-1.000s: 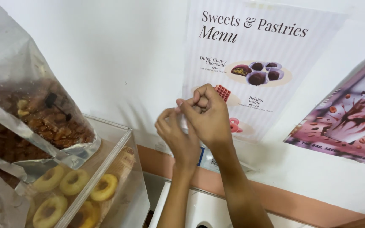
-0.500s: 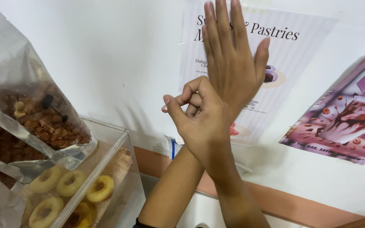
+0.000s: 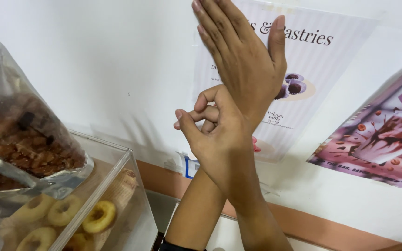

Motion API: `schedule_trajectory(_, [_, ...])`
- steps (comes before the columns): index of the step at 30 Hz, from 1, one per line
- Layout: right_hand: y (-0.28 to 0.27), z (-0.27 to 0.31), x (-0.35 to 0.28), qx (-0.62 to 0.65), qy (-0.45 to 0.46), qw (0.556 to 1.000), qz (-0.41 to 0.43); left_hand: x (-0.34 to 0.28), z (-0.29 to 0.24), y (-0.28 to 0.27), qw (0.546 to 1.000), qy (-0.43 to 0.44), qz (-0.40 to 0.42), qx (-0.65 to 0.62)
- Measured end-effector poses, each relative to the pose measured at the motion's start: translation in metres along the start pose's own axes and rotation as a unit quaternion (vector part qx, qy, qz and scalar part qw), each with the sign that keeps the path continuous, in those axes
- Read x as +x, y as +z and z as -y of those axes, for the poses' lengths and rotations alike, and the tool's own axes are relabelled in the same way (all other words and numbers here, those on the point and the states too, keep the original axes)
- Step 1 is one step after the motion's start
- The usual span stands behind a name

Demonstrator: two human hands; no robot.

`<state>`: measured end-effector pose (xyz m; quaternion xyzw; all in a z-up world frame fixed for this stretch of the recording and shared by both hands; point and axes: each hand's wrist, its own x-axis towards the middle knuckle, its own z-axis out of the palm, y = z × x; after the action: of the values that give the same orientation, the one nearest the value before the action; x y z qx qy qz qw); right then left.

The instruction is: Tape a sweets and pastries menu poster to the wall near a counter.

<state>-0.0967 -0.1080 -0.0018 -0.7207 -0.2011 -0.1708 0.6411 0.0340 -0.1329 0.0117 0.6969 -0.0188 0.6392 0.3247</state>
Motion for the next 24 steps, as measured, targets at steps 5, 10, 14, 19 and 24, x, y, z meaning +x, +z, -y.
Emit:
schedule_trajectory(5, [0.000, 0.000, -0.001, -0.024, 0.012, 1.000, -0.004, 0.010, -0.008, -0.016, 0.996, -0.019, 0.056, 0.069])
schedule_trajectory(10, [0.003, 0.003, -0.004, -0.033, -0.004, 0.999, -0.002, 0.005, 0.000, -0.014, 0.997, -0.008, 0.054, 0.051])
schedule_trajectory(14, [0.005, 0.003, -0.001, -0.022, 0.018, 1.000, -0.004, -0.014, 0.006, -0.013, 0.999, 0.020, 0.016, -0.029])
schedule_trajectory(19, [-0.001, -0.029, 0.005, -0.060, -0.048, 0.997, -0.014, -0.078, 0.020, -0.060, 0.995, 0.020, 0.055, -0.082])
schedule_trajectory(24, [-0.013, -0.019, -0.002, -0.087, -0.017, 0.996, -0.015, -0.129, 0.052, -0.095, 0.983, 0.015, 0.112, -0.147])
